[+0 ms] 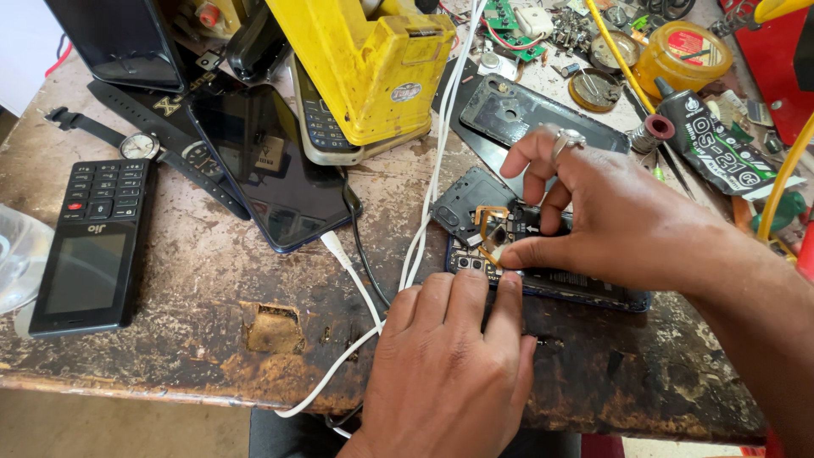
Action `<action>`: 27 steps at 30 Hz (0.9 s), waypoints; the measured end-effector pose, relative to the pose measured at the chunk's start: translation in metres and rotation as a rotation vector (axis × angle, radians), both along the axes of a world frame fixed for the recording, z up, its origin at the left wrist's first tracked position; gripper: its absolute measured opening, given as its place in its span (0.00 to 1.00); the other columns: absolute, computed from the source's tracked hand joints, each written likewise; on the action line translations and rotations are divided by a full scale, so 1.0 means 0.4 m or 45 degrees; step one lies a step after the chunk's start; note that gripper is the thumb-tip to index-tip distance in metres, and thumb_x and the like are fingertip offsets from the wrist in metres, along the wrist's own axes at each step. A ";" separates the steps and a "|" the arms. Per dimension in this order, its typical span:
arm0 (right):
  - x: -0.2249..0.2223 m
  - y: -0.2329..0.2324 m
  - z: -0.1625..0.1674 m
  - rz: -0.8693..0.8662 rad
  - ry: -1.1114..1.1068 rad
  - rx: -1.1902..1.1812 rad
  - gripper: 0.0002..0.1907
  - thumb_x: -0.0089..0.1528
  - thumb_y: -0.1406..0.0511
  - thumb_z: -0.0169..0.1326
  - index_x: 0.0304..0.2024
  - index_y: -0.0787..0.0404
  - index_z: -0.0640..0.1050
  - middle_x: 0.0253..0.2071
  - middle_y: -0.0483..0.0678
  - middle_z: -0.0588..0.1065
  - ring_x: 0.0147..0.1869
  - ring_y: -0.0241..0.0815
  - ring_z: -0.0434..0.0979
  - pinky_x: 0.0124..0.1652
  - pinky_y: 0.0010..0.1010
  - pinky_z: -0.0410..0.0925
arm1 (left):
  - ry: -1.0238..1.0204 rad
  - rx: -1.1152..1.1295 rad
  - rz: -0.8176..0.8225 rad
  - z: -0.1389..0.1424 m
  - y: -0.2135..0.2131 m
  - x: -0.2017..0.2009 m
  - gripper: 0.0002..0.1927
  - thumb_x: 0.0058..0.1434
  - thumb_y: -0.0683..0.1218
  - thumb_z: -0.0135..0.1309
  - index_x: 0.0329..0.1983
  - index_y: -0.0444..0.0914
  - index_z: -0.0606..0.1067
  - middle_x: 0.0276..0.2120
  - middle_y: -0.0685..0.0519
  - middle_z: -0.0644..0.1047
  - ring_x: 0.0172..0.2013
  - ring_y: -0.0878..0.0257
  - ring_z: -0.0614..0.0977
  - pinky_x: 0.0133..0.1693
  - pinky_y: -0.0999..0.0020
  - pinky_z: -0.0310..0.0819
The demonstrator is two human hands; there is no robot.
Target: The person works on a disassembled smartphone at a cluttered repair bench, prying and repositioning internal components and a flex cable inside the phone body, lifting and repositioning the back cover, and finally using a small screwdriver on the phone's internals.
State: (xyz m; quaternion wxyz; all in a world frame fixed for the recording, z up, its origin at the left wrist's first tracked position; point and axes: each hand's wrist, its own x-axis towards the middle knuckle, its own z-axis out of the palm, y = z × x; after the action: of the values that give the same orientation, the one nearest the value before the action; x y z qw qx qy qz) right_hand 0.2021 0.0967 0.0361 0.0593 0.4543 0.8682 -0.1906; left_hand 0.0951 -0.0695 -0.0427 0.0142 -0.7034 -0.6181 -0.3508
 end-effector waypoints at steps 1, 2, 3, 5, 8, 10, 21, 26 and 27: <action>0.001 0.005 -0.001 -0.052 0.019 -0.019 0.36 0.50 0.55 0.75 0.56 0.51 0.72 0.35 0.44 0.75 0.30 0.36 0.75 0.32 0.30 0.68 | -0.004 0.004 -0.006 0.000 -0.001 0.000 0.29 0.57 0.52 0.60 0.58 0.30 0.76 0.38 0.47 0.73 0.44 0.52 0.74 0.45 0.56 0.65; -0.002 0.010 -0.005 -0.063 0.081 -0.047 0.34 0.50 0.55 0.74 0.54 0.52 0.72 0.33 0.44 0.75 0.31 0.35 0.74 0.32 0.30 0.67 | -0.006 0.008 -0.006 0.000 -0.001 -0.001 0.29 0.57 0.52 0.60 0.58 0.30 0.76 0.39 0.47 0.73 0.44 0.52 0.74 0.45 0.56 0.65; -0.003 0.014 -0.008 -0.073 0.143 -0.076 0.32 0.50 0.56 0.73 0.52 0.53 0.73 0.30 0.44 0.76 0.32 0.34 0.73 0.32 0.30 0.66 | -0.009 0.009 -0.005 0.000 -0.002 -0.001 0.29 0.57 0.51 0.60 0.58 0.30 0.76 0.39 0.47 0.73 0.44 0.52 0.74 0.45 0.57 0.65; -0.001 0.020 -0.012 -0.011 0.216 -0.145 0.32 0.50 0.57 0.72 0.53 0.54 0.73 0.30 0.44 0.76 0.32 0.33 0.74 0.31 0.29 0.67 | -0.014 0.020 -0.002 0.000 -0.004 -0.001 0.29 0.57 0.51 0.60 0.58 0.30 0.76 0.40 0.47 0.73 0.45 0.52 0.74 0.46 0.57 0.65; 0.005 0.027 -0.007 0.092 0.298 -0.219 0.32 0.50 0.58 0.70 0.53 0.55 0.73 0.31 0.43 0.76 0.34 0.33 0.73 0.31 0.28 0.66 | -0.018 0.031 0.000 0.000 -0.004 -0.003 0.29 0.57 0.51 0.60 0.58 0.30 0.76 0.40 0.47 0.73 0.45 0.52 0.74 0.46 0.56 0.65; 0.005 0.026 -0.007 0.072 0.240 -0.210 0.34 0.48 0.57 0.72 0.54 0.54 0.73 0.32 0.42 0.75 0.35 0.33 0.72 0.31 0.27 0.66 | -0.019 0.008 -0.015 -0.001 -0.005 -0.005 0.29 0.57 0.51 0.60 0.58 0.30 0.76 0.40 0.47 0.73 0.45 0.52 0.74 0.46 0.56 0.65; 0.002 0.023 -0.017 0.009 0.243 -0.226 0.33 0.49 0.58 0.73 0.54 0.54 0.72 0.30 0.42 0.72 0.33 0.33 0.70 0.31 0.28 0.64 | -0.013 0.040 0.006 -0.011 -0.003 0.000 0.30 0.56 0.51 0.60 0.59 0.30 0.76 0.41 0.46 0.74 0.45 0.51 0.74 0.46 0.56 0.65; 0.017 0.031 -0.028 0.082 0.239 -0.174 0.28 0.55 0.60 0.66 0.56 0.52 0.72 0.28 0.41 0.74 0.32 0.32 0.72 0.30 0.28 0.65 | 0.012 0.074 0.014 -0.011 -0.004 0.000 0.30 0.56 0.51 0.60 0.59 0.29 0.75 0.41 0.47 0.74 0.46 0.52 0.75 0.47 0.57 0.66; 0.020 0.034 -0.029 0.109 0.247 -0.161 0.25 0.56 0.60 0.64 0.55 0.52 0.73 0.28 0.41 0.75 0.32 0.32 0.73 0.30 0.28 0.65 | 0.016 0.087 0.015 -0.010 -0.003 0.000 0.30 0.56 0.51 0.60 0.59 0.29 0.75 0.41 0.47 0.74 0.46 0.52 0.75 0.47 0.57 0.66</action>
State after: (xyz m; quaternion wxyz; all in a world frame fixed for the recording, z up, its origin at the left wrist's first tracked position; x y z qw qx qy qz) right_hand 0.2100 0.1103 0.0246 0.0114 0.3916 0.8747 -0.2853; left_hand 0.0950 -0.0707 -0.0467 0.0444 -0.7010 -0.6098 -0.3671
